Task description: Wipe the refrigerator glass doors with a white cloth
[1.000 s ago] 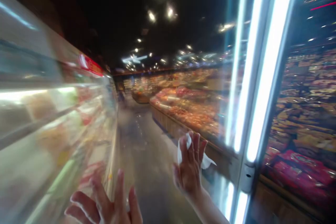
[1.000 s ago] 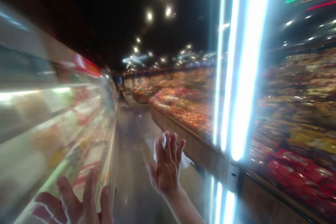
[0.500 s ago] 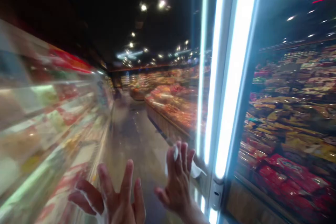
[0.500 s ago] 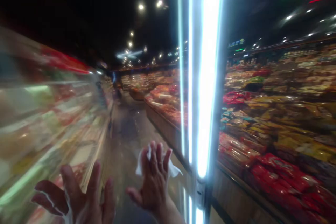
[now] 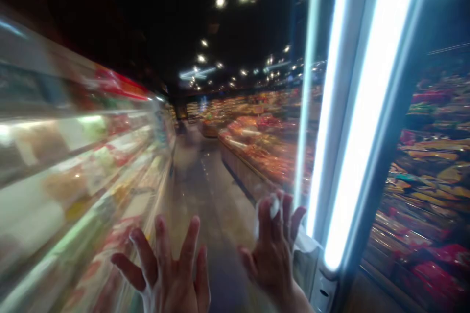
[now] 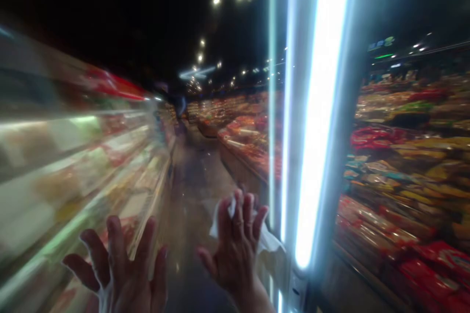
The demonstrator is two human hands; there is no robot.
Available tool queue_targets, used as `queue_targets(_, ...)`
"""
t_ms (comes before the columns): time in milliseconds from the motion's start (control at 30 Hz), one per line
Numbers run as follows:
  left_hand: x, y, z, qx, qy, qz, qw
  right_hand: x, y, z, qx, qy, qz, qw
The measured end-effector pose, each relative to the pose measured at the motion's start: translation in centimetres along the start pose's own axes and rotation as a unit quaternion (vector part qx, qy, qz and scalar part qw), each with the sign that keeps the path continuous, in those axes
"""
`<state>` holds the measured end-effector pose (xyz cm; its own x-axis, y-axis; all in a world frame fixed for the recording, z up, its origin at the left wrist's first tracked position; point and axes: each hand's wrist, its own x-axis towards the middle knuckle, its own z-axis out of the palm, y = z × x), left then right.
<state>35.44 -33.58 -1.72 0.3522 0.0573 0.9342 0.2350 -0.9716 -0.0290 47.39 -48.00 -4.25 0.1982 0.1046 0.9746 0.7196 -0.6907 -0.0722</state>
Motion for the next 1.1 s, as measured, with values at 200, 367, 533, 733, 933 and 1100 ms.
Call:
queue_targets(200,-0.9,-3.2,-1.3,0.000,0.000,-0.022,1.000,1.4,-3.3,0.2,0.022,0.003,0.015,1.000)
queue_targets(367,-1.6,-7.0,-2.8,0.018,0.001,-0.047,0.999,0.8,-7.7,1.3,0.016,-0.014,-0.025,0.999)
queue_targets(533,-2.6,-11.7,-4.5,0.016,-0.008,-0.051,0.999,2.5,-13.3,1.5,0.007,-0.004,-0.029,1.000)
queue_targets(733,-3.7,-18.3,-6.8,0.005,-0.013,-0.051,0.999,3.4,-19.9,2.9,-0.005,-0.014,-0.085,0.996)
queue_targets(933,-5.2,-24.4,-9.3,0.007,-0.024,-0.071,0.997,3.8,-26.5,4.4,0.015,0.000,-0.023,1.000)
queue_targets(1100,-6.7,-28.3,-10.3,0.014,-0.028,-0.064,0.997,1.9,-31.8,5.8,0.024,-0.010,-0.126,0.992)
